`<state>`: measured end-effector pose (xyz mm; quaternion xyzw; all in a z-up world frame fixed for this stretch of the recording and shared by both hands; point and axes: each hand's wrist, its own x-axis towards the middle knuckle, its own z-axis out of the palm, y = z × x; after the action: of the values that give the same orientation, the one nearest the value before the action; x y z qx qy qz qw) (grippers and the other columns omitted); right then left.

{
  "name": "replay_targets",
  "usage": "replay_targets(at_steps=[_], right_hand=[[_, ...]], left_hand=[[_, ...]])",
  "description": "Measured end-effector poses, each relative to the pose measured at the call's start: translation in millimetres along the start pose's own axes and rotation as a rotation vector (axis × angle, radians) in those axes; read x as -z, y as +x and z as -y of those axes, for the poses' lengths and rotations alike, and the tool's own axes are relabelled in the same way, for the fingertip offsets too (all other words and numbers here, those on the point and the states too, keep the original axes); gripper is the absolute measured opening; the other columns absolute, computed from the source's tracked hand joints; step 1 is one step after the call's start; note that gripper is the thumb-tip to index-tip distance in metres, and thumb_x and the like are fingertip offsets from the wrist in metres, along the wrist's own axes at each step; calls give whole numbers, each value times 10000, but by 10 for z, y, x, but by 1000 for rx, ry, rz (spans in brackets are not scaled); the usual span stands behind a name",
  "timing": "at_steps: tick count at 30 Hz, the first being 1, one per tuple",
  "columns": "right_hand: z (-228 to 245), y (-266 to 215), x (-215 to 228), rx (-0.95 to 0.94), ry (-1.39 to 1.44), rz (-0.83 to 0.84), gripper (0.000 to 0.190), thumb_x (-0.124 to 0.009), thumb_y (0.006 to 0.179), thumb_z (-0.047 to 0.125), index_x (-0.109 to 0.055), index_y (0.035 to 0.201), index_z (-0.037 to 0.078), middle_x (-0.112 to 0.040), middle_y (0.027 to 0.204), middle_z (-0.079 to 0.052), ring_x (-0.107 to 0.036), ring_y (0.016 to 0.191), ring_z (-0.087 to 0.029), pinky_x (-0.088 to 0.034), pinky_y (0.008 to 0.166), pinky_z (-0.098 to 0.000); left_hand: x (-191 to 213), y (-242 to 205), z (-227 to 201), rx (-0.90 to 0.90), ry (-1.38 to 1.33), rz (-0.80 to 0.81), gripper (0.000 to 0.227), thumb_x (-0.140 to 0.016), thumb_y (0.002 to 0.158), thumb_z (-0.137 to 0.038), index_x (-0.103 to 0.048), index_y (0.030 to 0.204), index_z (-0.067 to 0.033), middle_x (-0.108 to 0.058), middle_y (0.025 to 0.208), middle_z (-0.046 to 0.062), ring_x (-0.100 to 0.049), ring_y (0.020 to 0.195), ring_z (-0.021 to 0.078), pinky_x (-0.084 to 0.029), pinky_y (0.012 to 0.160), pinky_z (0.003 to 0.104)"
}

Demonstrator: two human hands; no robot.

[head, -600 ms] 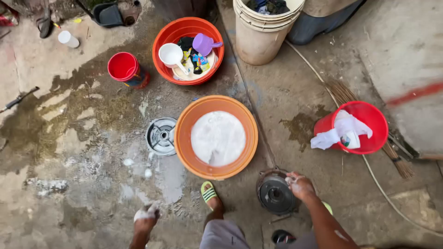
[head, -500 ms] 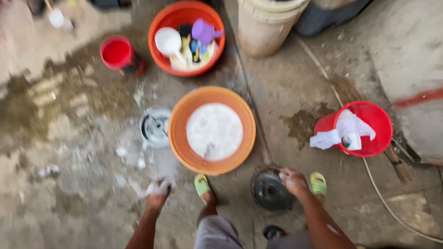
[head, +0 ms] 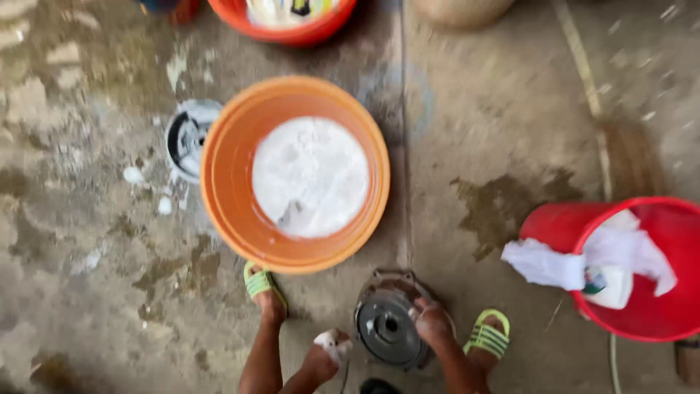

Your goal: Scrubbing a metal mechanical component with a rag in a basin of soapy water.

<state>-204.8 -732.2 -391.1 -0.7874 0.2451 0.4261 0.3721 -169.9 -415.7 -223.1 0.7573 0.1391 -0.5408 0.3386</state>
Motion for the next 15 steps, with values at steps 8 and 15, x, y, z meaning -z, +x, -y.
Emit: replay_targets(at_steps=[8,15], right_hand=[[-204,153,-121,-337,-157,66,775,-388,948,695,-382,1547,204,-477,1531,-145,-557,1305,-419,-462,1083,-509],[26,302,49,-351,-342,-91,732,-396,975,635,-288,1566,216,-651,1322,-225,-667,1143,-456,-530,939,-538]], left_hand=[[85,673,521,70,-560,-476,357,-566,954,-354,-653,1192,-103,-701,1129,28,-638,1035,166,-477,957,280],[-62,473,587,98,-166,-112,316,-582,934,-267,-692,1144,-58,-779,977,43,-730,855,166,-564,765,285]])
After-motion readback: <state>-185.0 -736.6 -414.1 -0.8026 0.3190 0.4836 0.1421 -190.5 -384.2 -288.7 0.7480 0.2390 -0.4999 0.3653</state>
